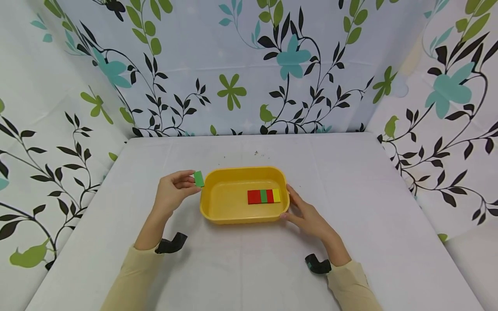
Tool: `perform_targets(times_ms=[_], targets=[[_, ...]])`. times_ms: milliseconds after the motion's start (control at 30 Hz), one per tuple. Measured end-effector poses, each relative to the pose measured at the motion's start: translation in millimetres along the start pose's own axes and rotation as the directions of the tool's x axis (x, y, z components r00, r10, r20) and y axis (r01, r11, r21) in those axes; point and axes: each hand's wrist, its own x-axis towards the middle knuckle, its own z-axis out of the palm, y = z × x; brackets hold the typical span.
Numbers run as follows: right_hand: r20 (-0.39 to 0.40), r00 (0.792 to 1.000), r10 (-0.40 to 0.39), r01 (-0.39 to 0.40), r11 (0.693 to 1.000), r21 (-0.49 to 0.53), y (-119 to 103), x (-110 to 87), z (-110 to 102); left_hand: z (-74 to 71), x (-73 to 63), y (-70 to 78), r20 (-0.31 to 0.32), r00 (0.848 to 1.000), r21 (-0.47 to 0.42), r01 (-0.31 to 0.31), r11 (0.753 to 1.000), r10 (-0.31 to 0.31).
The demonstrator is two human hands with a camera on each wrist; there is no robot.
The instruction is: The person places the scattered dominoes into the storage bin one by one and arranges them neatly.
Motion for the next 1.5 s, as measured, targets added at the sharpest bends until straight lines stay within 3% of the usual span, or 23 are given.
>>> perform_targets(times_ms=[533,733,867,1167,1500], targets=[[0.002,1.000,0.000,0.000,1.000,0.004,-0.6,-0.1,-0.1,59.9,14.1,13.3,0.130,0.989,0.061,0.069,0.996,-0.076],[0.000,1.000,0.005,-0.005,1.000,-0.002,-0.4,-0.2,0.1,80.8,21.0,14.5,0.160,0.986,0.086,0.038,0.996,-0.052],[0.002,1.000,0.010,-0.010,1.000,-0.002,-0.4,-0.2,0.2,93.8,21.3,14.0,0.157,0.987,0.159,0.012,0.987,-0.037],[0.002,1.000,0.010,-0.010,1.000,-0.005,-1.8,-0.5,0.1,113.2,21.2,6.6,0.158,0.981,0.256,0.068,0.964,-0.111],[0.005,1.000,0.007,-0.007,1.000,0.007,-1.8,-0.6,0.3,123.1,24.0,-4.7,0.164,0.972,0.315,0.113,0.942,-0.171]])
